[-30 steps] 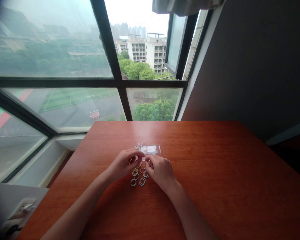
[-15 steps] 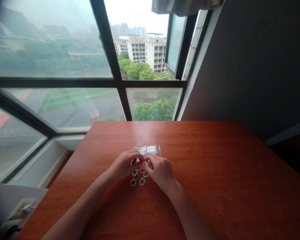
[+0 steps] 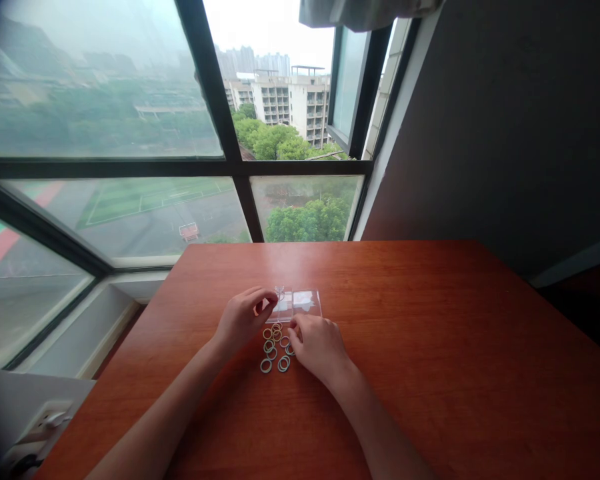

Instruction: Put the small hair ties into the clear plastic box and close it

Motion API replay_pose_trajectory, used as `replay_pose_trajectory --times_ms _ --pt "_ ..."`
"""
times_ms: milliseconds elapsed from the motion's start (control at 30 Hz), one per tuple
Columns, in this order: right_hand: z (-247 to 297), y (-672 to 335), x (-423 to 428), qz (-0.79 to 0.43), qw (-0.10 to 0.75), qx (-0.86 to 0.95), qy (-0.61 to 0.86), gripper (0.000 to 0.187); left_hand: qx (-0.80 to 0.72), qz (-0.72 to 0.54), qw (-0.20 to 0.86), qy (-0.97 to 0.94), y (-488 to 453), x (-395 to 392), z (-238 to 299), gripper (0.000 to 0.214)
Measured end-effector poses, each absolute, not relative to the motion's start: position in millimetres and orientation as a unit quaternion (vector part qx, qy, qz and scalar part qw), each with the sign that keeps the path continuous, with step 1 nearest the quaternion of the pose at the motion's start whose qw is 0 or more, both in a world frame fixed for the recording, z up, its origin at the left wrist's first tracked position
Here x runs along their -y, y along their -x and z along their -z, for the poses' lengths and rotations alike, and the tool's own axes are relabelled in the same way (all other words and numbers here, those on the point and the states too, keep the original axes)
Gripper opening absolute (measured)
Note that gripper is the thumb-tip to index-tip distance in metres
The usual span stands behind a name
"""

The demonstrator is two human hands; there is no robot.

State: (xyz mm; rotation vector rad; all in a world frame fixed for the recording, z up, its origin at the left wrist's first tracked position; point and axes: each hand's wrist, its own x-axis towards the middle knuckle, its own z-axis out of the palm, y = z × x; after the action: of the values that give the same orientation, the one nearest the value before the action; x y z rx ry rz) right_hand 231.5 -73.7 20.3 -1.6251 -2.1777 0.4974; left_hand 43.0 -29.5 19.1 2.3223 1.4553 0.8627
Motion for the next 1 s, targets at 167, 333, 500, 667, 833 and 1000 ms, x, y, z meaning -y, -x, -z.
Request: replay_pose_trajectory --times_ms 167,333,500,667,833,1000 --pt "-20 -224 78 -0.175 0.138 0.772 0.595 0.015 -0.522 -0.296 0.117 -0.791 -47 20 -17 0.012" --pt "-16 -219 79 -0.165 0.122 0.772 0.602 0.011 -0.512 -0.295 0.132 -0.796 -48 19 -17 0.020" --pt "-13 -219 79 -0.168 0.129 0.766 0.607 0.012 -0.509 -0.304 0.139 -0.793 -45 22 -19 0.019" --pt "-15 -223 75 -0.198 0.200 0.742 0.608 0.009 -0.498 -0.320 0.158 -0.790 -43 28 -24 0.015" --pt "-15 -228 70 -0.209 0.291 0.715 0.601 0.013 -0.451 -0.332 0.258 -0.788 -48 38 -33 0.014" --pt "-17 -229 71 -0.206 0.350 0.705 0.581 0.016 -0.424 -0.316 0.320 -0.786 -53 42 -37 0.013"
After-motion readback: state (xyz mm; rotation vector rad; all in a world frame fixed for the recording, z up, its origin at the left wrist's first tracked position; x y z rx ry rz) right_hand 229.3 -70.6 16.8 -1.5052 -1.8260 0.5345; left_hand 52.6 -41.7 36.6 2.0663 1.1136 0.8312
